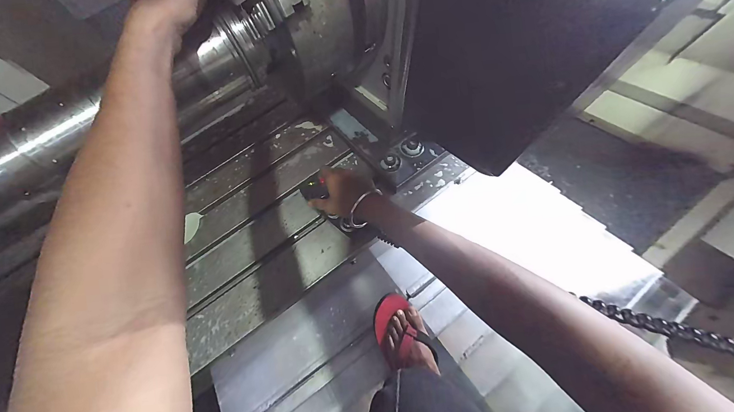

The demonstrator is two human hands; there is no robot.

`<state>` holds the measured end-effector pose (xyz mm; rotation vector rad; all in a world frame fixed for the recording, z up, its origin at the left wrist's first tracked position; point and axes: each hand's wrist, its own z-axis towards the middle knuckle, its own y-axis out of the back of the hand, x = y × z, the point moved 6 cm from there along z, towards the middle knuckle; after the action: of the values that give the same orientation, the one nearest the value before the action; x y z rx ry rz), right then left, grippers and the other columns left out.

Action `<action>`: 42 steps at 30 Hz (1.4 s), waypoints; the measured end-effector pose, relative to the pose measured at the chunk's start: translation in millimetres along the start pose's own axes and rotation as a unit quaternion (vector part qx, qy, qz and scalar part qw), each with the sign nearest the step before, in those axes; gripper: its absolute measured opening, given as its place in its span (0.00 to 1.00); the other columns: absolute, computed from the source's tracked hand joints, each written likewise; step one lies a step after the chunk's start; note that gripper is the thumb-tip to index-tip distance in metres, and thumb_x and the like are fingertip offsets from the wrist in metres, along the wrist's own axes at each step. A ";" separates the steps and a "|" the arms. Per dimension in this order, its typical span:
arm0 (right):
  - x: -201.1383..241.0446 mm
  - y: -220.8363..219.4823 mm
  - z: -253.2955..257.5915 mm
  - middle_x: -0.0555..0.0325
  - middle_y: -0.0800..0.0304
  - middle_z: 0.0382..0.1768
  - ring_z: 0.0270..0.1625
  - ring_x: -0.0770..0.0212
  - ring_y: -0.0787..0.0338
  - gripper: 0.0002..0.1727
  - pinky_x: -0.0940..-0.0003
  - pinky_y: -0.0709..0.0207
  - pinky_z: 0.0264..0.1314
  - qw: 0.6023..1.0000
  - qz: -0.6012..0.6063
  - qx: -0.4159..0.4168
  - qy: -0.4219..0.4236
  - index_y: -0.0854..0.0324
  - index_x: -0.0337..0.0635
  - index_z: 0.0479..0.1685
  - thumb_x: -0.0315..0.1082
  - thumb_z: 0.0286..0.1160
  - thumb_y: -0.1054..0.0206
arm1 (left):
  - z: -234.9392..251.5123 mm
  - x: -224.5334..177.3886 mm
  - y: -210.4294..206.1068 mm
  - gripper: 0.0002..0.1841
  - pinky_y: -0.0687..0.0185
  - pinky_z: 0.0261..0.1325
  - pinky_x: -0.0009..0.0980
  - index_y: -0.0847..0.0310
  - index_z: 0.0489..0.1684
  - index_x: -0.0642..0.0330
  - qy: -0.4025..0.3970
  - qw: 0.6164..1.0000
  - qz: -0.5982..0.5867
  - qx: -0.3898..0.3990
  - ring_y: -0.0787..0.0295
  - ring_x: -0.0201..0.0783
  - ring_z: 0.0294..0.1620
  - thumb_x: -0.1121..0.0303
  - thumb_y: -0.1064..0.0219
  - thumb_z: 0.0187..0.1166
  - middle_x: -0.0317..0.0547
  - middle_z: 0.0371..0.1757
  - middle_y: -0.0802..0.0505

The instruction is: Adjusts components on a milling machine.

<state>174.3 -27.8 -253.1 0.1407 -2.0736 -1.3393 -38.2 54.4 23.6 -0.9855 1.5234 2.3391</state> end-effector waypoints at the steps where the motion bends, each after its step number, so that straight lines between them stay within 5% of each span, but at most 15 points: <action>1: 1.0 0.4 -0.7 0.42 0.10 0.59 0.64 0.41 0.10 0.42 0.37 0.19 0.62 1.000 -0.002 0.003 -0.001 0.27 0.43 0.77 0.65 0.71 0.29 | -1.5 -1.3 0.7 0.22 0.20 0.67 0.44 0.17 0.64 0.54 0.001 1.000 0.004 0.001 0.15 0.38 0.62 0.55 0.27 0.76 0.49 0.62 0.12; 13: 2.0 2.0 -1.1 0.43 0.10 0.61 0.65 0.42 0.11 0.42 0.37 0.20 0.64 1.000 -0.002 0.005 0.007 0.28 0.44 0.79 0.64 0.72 0.29 | -6.0 -8.6 1.9 0.19 0.21 0.68 0.40 0.17 0.63 0.59 -0.024 1.000 0.014 0.005 0.16 0.35 0.61 0.61 0.28 0.77 0.49 0.61 0.12; 18: 1.8 1.7 -3.0 0.42 0.11 0.62 0.65 0.41 0.11 0.42 0.37 0.20 0.64 1.000 0.002 0.006 0.005 0.27 0.43 0.78 0.63 0.72 0.29 | -10.4 -10.6 3.1 0.20 0.26 0.73 0.49 0.23 0.70 0.68 -0.011 1.000 0.021 -0.004 0.19 0.47 0.69 0.66 0.37 0.83 0.62 0.69 0.17; 25: 2.5 -0.2 0.1 0.42 0.11 0.62 0.66 0.41 0.11 0.41 0.37 0.20 0.64 1.000 -0.004 0.001 -0.001 0.28 0.44 0.79 0.62 0.72 0.28 | -14.4 -10.6 2.3 0.21 0.19 0.64 0.41 0.19 0.66 0.60 -0.001 1.000 0.011 0.012 0.15 0.36 0.57 0.59 0.30 0.79 0.50 0.60 0.13; 31: 2.0 -0.8 -1.3 0.43 0.11 0.61 0.64 0.41 0.10 0.40 0.37 0.19 0.61 1.000 -0.019 -0.002 -0.005 0.27 0.44 0.78 0.63 0.73 0.30 | -8.6 -7.9 2.3 0.21 0.24 0.71 0.48 0.21 0.68 0.64 0.003 1.000 0.018 0.006 0.18 0.45 0.66 0.64 0.33 0.80 0.58 0.66 0.15; 35: 3.2 -1.3 -1.0 0.42 0.11 0.62 0.65 0.41 0.11 0.41 0.36 0.19 0.63 1.000 -0.013 -0.004 -0.006 0.28 0.45 0.79 0.62 0.73 0.29 | -12.5 -8.7 -0.3 0.17 0.18 0.60 0.35 0.17 0.63 0.56 0.000 0.999 -0.012 0.029 0.15 0.32 0.53 0.61 0.31 0.80 0.46 0.57 0.12; 42: 1.7 -1.0 -1.5 0.43 0.11 0.61 0.64 0.41 0.10 0.41 0.37 0.18 0.62 1.000 -0.016 -0.010 -0.004 0.27 0.44 0.77 0.63 0.71 0.28 | -7.5 -4.6 -1.2 0.17 0.17 0.58 0.36 0.15 0.61 0.55 0.003 0.999 -0.034 0.021 0.14 0.32 0.51 0.59 0.29 0.78 0.44 0.55 0.11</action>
<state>173.5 -30.2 -252.8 0.1605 -2.0713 -1.3810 -30.9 49.4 23.6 -1.0185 1.5094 2.2513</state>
